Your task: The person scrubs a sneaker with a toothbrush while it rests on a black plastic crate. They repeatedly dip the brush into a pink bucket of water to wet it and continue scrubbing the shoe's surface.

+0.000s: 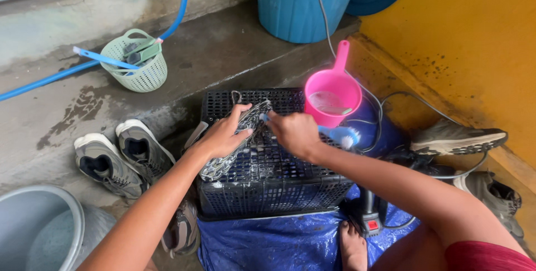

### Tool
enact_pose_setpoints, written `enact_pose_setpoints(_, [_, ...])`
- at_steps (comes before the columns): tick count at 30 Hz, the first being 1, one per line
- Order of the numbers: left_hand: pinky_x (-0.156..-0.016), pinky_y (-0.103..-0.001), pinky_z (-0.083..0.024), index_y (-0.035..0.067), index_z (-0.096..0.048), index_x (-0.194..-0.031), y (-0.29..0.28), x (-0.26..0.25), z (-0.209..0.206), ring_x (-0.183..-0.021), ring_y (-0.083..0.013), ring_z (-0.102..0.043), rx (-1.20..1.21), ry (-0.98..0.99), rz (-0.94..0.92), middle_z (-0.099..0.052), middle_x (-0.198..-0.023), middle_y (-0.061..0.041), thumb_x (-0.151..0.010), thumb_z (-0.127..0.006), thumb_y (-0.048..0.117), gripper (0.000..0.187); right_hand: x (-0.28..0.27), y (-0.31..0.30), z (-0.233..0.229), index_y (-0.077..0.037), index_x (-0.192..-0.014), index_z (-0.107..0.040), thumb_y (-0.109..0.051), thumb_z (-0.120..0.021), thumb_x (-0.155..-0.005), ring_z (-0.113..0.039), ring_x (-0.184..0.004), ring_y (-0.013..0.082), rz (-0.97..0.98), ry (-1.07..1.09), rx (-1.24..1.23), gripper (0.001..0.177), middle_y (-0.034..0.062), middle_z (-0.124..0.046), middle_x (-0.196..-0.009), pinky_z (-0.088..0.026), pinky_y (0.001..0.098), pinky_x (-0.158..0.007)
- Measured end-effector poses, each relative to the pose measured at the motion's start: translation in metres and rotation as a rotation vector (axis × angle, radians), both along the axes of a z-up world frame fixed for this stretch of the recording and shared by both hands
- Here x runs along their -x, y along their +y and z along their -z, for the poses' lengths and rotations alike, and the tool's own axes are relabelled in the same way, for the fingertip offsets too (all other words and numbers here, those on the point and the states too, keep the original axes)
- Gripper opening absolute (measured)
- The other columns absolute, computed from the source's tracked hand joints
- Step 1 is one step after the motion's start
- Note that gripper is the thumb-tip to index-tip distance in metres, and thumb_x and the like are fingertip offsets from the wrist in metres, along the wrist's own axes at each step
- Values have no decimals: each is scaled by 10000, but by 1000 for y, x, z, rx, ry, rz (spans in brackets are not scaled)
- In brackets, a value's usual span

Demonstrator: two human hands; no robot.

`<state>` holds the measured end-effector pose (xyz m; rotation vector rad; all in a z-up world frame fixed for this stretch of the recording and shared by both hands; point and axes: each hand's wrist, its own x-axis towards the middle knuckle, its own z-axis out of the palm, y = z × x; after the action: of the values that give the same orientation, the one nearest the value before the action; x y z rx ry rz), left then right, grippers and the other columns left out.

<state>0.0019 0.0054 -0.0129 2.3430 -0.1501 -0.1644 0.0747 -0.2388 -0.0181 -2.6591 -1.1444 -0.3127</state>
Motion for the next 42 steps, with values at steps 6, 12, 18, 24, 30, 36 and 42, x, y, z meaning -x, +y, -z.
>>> enact_pose_setpoints(6, [-1203,-676,-462,242,-328,-1613,-6,3,-10,-1448,-528,-570,-71,11,-32,-583,-1598,-307,-1079,-617,342,615,-2,6,-7,-212,-1196,-849,-383,-667,-1033,-806,-770,413,-45,20,-83,298,165,-801,-759,-648,585,-688])
enact_pose_setpoints(12, [-1171,-676,-498,148,-354,-1569,-4,5,-7,-1450,-537,-565,-55,52,-90,-568,-1610,-314,-1099,-609,352,573,1,14,6,-238,-1141,-846,-408,-670,-1020,-814,-790,391,-38,23,-82,273,138,-818,-798,-651,566,-695])
enact_pose_setpoints(18, [-1207,-693,-459,200,-389,-1598,-8,9,-10,-1454,-536,-565,-57,66,-129,-598,-1594,-291,-1071,-659,341,609,19,16,2,-240,-1097,-847,-377,-661,-1017,-825,-784,368,-25,6,-87,245,126,-812,-763,-668,558,-710])
enact_pose_setpoints(24, [-1220,-678,-445,291,-367,-1702,-9,3,-8,-1501,-520,-521,-16,7,-119,-572,-1645,-239,-1021,-682,293,751,13,18,19,-217,-1189,-837,-375,-679,-994,-810,-789,402,-15,13,-113,296,148,-811,-785,-667,572,-692])
enact_pose_setpoints(30, [-1261,-737,-355,219,-322,-1776,-24,20,-34,-1591,-551,-383,29,19,-91,-443,-1718,-289,-1088,-599,170,743,9,16,17,-216,-1216,-845,-348,-703,-988,-811,-771,420,-6,43,-139,299,165,-810,-772,-667,575,-684])
enact_pose_setpoints(36, [-1272,-727,-382,260,-309,-1775,-18,13,-24,-1582,-523,-415,-3,27,-70,-469,-1711,-261,-1070,-643,211,782,14,9,8,-273,-1255,-830,-390,-684,-1011,-812,-829,441,2,84,-134,307,196,-811,-806,-662,610,-752])
enact_pose_setpoints(42, [-1282,-706,-377,278,-343,-1769,-18,14,-24,-1576,-519,-437,34,23,-89,-499,-1692,-262,-1043,-657,187,797,19,9,-2,-239,-1187,-848,-385,-682,-1027,-814,-751,411,63,13,-131,273,171,-789,-724,-665,579,-711])
